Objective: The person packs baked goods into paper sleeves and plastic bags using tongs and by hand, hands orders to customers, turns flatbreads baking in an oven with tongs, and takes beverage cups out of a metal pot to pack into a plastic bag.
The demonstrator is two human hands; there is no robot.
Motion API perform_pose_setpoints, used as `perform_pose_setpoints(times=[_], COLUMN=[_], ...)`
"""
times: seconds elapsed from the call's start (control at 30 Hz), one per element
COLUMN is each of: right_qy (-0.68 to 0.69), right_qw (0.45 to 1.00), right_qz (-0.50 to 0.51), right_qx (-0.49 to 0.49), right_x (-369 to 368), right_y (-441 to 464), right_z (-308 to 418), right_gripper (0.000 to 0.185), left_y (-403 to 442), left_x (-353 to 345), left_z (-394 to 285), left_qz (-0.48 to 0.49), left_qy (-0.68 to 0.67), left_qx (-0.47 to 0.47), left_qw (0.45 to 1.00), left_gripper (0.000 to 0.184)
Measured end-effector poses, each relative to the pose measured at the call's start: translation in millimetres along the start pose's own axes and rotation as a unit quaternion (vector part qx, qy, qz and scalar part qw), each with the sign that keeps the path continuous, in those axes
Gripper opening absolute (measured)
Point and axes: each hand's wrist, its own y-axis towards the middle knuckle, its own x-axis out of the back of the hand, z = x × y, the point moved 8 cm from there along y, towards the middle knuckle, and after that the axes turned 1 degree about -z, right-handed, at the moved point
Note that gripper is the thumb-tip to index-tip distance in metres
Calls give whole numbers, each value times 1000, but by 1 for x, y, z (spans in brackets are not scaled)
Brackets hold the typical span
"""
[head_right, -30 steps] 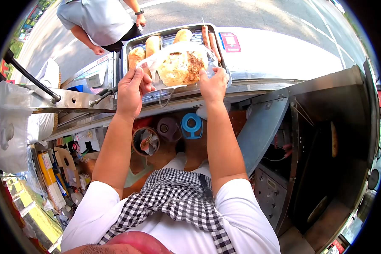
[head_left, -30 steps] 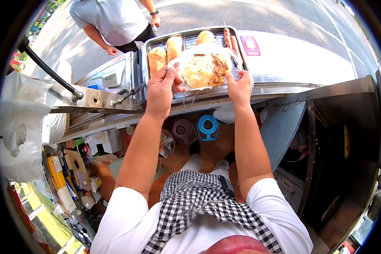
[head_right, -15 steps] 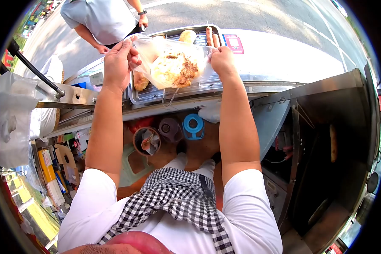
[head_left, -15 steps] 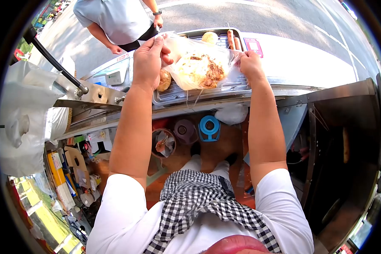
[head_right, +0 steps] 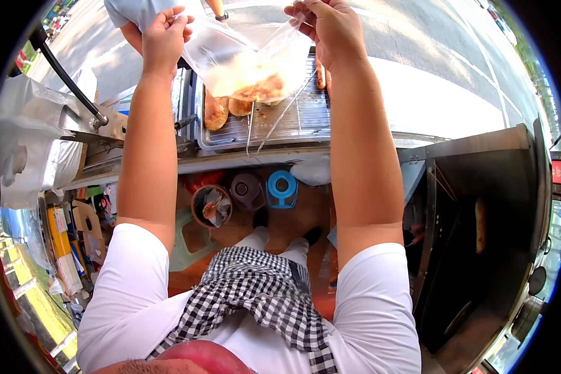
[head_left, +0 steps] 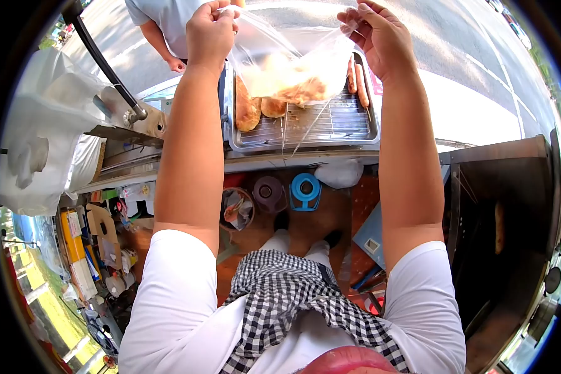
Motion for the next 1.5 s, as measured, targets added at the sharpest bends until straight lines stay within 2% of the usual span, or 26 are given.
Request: perform_pose_setpoints(times=[0.03,0.1,0.17,0.23,0.3,0.37,0.43,0.47,0.63,0.83,0.93,1.13,1.2,1.3,1.33,1.4,1.5], right_qy=[8,-8,-10,-73,-158,-241,-328,-322,-258,-153,-133,-151,-144,-151,-160,-146,-197], right_qw=[1000,999,998,997,986,967,942,944,955,977,978,974,969,958,951,933,895], right_qz=[9,-7,-6,-21,-34,-44,-35,-58,-137,-112,-117,-140,-181,-234,-256,-321,-394], right_qx=[0,33,56,13,-34,-71,-57,-51,-45,-103,-106,-91,-88,-73,-61,-69,-68], right_x=[-10,-18,-24,-26,-17,-7,6,13,34,56,68,91,96,98,104,114,114], right_y=[2,-5,-16,-39,-63,-89,-112,-128,-208,-318,-367,-457,-491,-544,-565,-613,-687], right_z=[1,2,0,-17,-41,-61,-73,-74,-61,-59,-42,-7,5,17,16,9,-1], right_gripper=[53,36,26,26,30,38,51,52,53,45,40,35,34,33,33,32,34], left_y=[11,23,16,1,-20,-45,-83,-99,-198,-312,-349,-388,-394,-399,-400,-406,-426], left_x=[1,5,7,10,18,20,20,19,38,73,71,43,33,18,12,5,-6], left_z=[6,8,11,27,40,56,34,33,-2,-13,-26,-61,-73,-96,-108,-110,-110], left_qz=[-10,-28,-13,2,14,20,-12,34,67,128,120,154,177,228,243,277,343], left_qy=[28,83,107,112,236,261,347,324,282,252,204,133,111,81,77,51,11], left_qx=[-23,-70,-76,-73,-52,-22,-143,-128,-173,-36,19,6,-24,-21,-65,-68,-66], left_qw=[999,994,991,991,970,965,927,937,941,959,971,979,978,970,965,957,937], left_gripper=[23,26,26,22,28,34,41,46,49,46,44,43,42,41,39,39,37])
